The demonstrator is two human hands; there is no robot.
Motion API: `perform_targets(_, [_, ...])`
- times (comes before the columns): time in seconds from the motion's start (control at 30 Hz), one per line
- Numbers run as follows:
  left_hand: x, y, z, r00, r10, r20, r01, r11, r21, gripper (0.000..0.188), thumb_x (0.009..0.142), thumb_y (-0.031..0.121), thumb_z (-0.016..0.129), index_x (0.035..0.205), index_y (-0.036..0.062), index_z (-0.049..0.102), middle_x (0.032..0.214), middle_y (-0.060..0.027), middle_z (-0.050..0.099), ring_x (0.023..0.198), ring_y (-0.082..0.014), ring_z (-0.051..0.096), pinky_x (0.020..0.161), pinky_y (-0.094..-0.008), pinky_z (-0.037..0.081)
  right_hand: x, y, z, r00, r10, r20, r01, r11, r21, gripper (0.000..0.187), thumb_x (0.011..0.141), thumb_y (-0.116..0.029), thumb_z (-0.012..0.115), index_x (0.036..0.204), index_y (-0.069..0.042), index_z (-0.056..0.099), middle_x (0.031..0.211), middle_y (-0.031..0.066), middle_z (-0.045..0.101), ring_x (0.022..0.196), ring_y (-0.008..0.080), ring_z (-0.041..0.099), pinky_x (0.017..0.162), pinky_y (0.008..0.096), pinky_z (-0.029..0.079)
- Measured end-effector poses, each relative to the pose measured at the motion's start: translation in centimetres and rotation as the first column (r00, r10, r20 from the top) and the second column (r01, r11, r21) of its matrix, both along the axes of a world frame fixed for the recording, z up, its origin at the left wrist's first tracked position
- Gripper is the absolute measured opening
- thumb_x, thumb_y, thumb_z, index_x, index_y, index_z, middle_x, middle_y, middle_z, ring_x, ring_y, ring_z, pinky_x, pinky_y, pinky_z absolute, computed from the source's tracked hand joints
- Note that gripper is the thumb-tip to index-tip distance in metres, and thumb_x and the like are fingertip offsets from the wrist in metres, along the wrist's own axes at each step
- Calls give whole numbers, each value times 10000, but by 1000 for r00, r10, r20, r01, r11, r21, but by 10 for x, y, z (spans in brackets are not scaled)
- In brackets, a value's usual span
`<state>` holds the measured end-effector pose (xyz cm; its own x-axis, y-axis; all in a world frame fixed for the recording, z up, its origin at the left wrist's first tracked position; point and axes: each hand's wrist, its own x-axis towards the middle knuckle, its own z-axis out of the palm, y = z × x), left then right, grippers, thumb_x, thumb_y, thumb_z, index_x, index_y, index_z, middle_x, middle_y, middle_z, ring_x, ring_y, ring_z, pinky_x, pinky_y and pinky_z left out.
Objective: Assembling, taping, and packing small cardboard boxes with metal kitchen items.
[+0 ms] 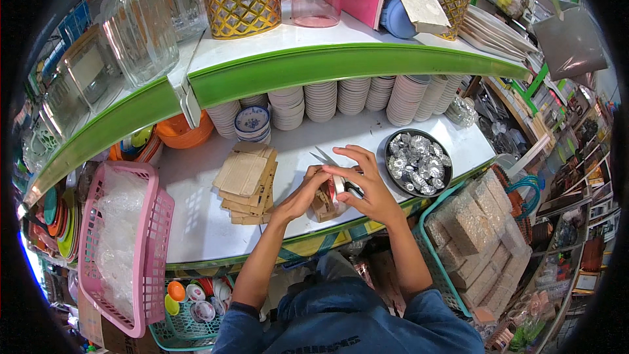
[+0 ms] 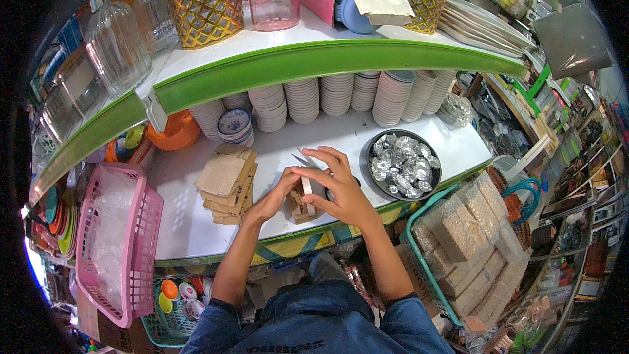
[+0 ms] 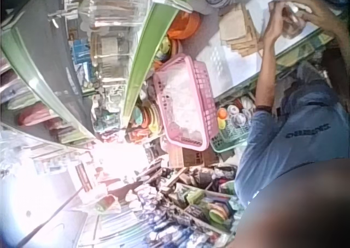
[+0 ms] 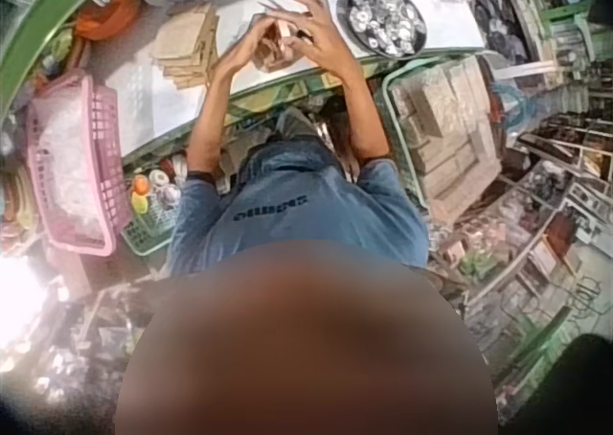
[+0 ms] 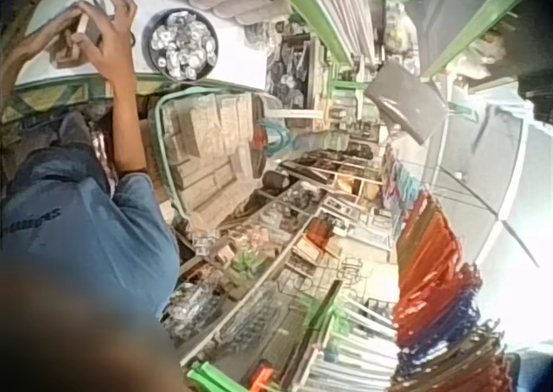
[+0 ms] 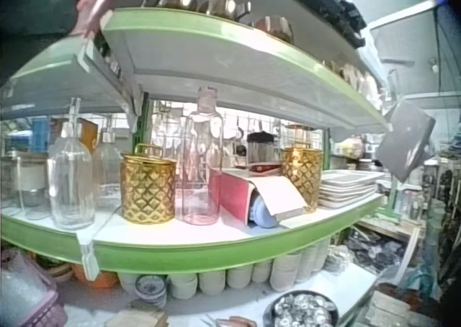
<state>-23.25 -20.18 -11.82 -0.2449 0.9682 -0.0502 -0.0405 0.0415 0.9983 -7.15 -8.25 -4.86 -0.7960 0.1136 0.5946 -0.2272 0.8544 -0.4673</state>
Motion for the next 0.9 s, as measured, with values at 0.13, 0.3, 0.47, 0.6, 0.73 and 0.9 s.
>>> perform_targets(0.13, [4,2,2,993,-7,118,-3,997,78,627,1002,497,323,1374,-6,375,1305,-104,444,1262,-203,397,1107,-339,248,-9,3,-6,996,68,-62,-74,992,-98,495,748,-402,765,1131,-102,674,1341,80,541,1254,332,446,1097,427,340])
perform_targets(0.3, [2,1,17,970,-5,245,-4,999,36,679,969,543,340,1350,-10,441,1433,-96,422,1274,-207,423,1128,-358,222,-5,14,-9,1000,7,20,-8,1000,28,389,773,-379,763,875,-40,602,884,87,610,864,266,564,765,364,443])
perform_targets(0.47, [2,-3,11,999,48,14,-48,997,58,710,923,600,405,1252,-9,562,1265,-124,530,1247,-249,441,1088,-365,272,9,12,0,950,103,296,32,909,-416,420,939,-369,614,808,10,487,732,87,468,677,182,448,633,287,370])
perform_targets(0.6, [-7,-6,21,985,-91,-146,114,981,159,564,942,530,473,1174,36,612,1188,-116,537,1201,-227,449,1074,-343,280,12,13,0,927,255,273,-71,837,-542,381,1011,-354,501,852,-7,502,771,61,428,737,154,423,681,292,376])
perform_targets(0.73, [-11,-2,8,989,-142,-42,147,973,179,531,942,532,472,1120,62,644,1167,-120,552,1195,-226,456,1066,-356,292,17,16,-6,844,473,254,-169,683,-711,356,1048,-355,414,920,-37,510,889,36,460,857,135,432,790,274,372])
perform_targets(0.9, [-9,-2,-2,985,-44,169,14,984,176,574,951,575,441,1121,62,635,1170,-92,563,1169,-214,482,1061,-360,302,9,5,5,847,498,184,-170,582,-795,359,1019,-401,467,934,-59,538,845,-37,434,757,82,363,691,223,319])
